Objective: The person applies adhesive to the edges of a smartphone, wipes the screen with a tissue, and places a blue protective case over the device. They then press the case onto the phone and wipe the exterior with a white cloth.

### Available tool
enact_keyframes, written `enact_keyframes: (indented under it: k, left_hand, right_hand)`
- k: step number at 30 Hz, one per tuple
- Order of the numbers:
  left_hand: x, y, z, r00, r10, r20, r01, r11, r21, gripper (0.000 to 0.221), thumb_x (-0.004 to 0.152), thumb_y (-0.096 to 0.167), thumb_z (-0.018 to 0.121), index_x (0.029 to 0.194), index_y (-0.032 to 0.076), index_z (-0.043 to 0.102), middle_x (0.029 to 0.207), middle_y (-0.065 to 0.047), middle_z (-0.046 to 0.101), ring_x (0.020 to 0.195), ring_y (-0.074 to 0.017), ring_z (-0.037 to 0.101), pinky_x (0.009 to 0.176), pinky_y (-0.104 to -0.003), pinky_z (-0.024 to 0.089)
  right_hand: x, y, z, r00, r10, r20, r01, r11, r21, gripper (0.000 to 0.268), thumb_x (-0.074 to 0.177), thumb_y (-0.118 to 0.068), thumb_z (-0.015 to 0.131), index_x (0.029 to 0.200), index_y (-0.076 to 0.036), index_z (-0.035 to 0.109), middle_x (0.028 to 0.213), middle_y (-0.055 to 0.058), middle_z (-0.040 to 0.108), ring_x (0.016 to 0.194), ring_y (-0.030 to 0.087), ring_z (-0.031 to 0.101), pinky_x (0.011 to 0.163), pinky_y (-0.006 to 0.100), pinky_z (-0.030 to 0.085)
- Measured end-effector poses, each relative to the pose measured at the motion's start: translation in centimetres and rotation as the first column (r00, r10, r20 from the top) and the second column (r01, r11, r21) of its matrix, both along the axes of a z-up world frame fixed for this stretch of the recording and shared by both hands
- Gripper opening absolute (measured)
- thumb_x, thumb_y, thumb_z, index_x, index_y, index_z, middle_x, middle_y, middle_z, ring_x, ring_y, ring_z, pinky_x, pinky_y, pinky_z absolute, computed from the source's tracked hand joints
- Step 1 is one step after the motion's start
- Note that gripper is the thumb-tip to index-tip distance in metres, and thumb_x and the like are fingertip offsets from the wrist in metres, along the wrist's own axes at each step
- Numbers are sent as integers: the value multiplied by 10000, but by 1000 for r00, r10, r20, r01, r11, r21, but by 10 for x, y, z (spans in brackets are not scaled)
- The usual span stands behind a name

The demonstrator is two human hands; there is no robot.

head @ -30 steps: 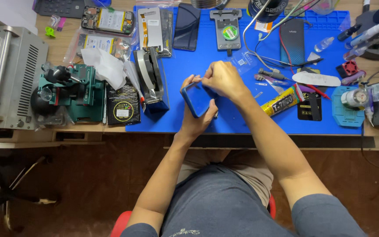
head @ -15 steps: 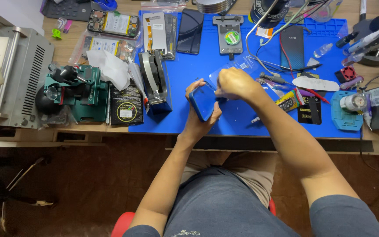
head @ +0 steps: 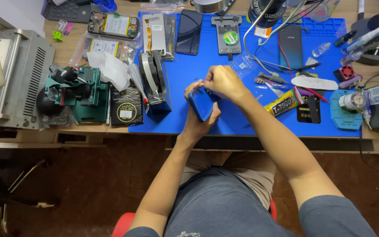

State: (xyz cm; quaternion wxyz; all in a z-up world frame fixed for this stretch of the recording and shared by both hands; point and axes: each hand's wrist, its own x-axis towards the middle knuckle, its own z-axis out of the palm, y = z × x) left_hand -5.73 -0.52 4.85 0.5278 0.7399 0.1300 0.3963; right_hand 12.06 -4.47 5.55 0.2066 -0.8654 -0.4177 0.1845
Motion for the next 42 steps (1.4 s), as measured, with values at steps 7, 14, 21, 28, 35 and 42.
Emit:
enact_keyframes:
  k: [7,14,21,28,35,42]
  left_hand:
    - [9,-9,-10,991,101,92,-108,991,75,671,867,78,778,1390,26,360,1212,-177,490,1191,-400,618,1085,-498,459]
    - [10,-8,-4,983,149,109,-167,970,177,574,839,54,731,1277,15,361,1136,-167,533,1119,-420,641,975,-498,529]
    - [6,-6,-3,986,150,65,-161,959,231,596,838,124,771,1292,10,401,1085,-168,576,1067,-431,684,907,-474,576]
    - [5,1,21,979,174,106,-203,877,435,709,877,100,799,1408,-60,357,1171,-227,538,1156,-491,635,1003,-510,532]
    - [5,27,27,976,-138,-168,192,911,365,1288,711,113,994,1714,136,186,1419,-136,597,1308,-363,503,1231,-540,352]
    - [9,21,28,924,-226,-308,323,892,317,1347,675,632,939,1699,116,232,1706,-146,379,1574,-456,286,1286,-688,98]
  right_hand:
    - [0,9,8,997,-12,-76,4,995,-101,211,812,-278,763,746,-79,774,776,238,754,856,457,760,738,531,593]
    - [2,-6,12,997,0,-76,-15,981,-195,286,819,-333,796,768,-52,771,715,238,744,741,397,764,725,508,606]
    - [-5,-30,42,999,2,-49,-18,942,-335,297,814,-372,731,899,-105,830,920,231,792,1009,469,744,877,571,580]
    - [-24,-73,76,987,-107,-121,99,993,-68,201,932,-213,694,1028,-64,790,892,194,785,961,415,740,843,531,553]
    - [-21,-107,43,947,6,-321,142,889,436,262,1052,-220,634,1223,-54,741,1138,197,744,908,319,730,727,429,637]
    - [-14,-123,12,715,-1,-699,427,792,435,522,1002,-117,737,1482,-27,554,1022,171,731,804,196,718,633,382,658]
